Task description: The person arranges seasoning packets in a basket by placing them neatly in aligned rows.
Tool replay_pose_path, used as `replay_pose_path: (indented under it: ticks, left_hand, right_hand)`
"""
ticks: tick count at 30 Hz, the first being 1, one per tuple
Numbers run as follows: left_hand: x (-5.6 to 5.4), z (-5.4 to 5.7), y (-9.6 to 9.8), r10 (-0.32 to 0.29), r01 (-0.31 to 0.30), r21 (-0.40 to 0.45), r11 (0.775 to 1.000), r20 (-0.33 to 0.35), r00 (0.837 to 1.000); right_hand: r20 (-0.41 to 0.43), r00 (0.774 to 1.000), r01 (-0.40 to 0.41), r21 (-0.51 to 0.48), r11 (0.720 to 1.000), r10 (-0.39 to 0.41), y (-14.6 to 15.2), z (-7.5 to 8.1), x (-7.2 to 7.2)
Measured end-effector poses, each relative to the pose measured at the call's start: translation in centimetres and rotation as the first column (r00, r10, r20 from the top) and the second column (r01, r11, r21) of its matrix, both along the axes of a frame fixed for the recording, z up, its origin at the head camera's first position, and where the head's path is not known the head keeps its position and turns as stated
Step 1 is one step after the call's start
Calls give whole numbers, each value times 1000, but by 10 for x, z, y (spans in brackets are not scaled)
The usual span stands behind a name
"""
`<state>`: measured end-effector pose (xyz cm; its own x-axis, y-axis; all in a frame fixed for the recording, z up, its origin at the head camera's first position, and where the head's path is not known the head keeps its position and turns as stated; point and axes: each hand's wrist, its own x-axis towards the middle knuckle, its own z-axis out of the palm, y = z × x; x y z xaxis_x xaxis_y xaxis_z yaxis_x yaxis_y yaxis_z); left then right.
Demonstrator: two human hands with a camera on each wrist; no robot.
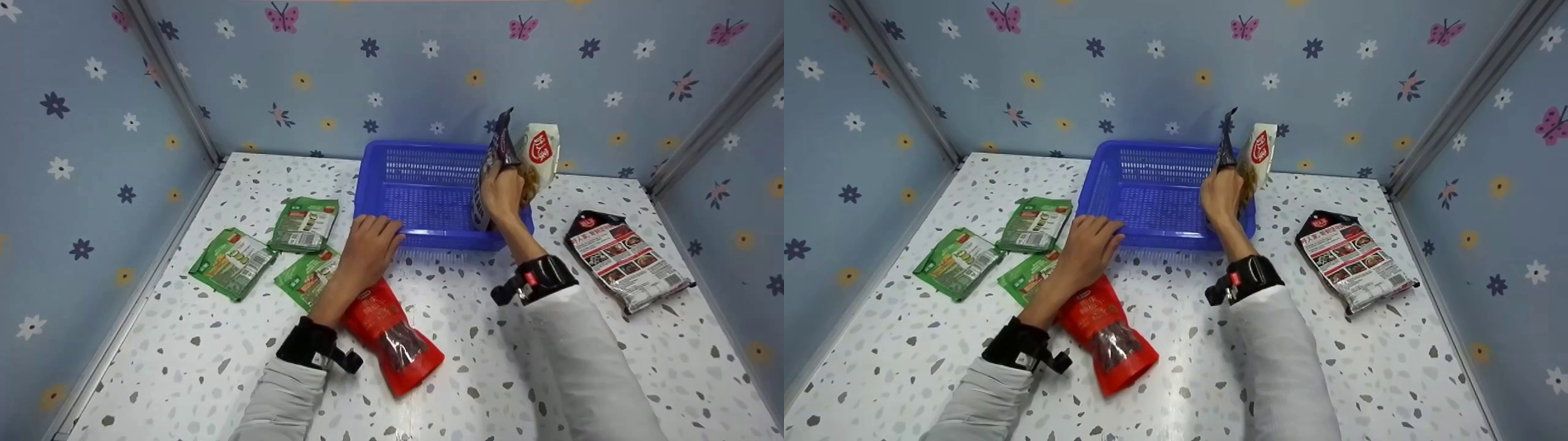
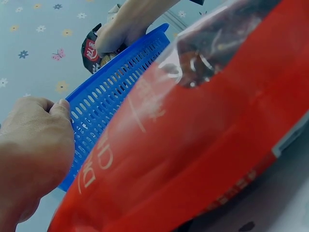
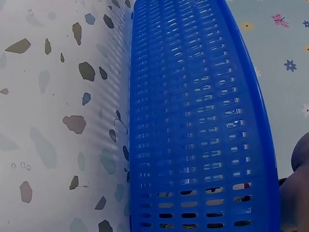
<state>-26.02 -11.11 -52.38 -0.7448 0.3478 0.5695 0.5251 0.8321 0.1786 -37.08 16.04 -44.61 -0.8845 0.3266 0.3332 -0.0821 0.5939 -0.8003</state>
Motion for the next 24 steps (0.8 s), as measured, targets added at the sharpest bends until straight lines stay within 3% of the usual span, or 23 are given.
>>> replay_pose_path:
  ticks: [24]
  left_hand:
    - [-1,1,0,-7,6,19,1000,37,999]
  right_hand:
    - [92,996,27,-43,999,-23,-1,-1,3]
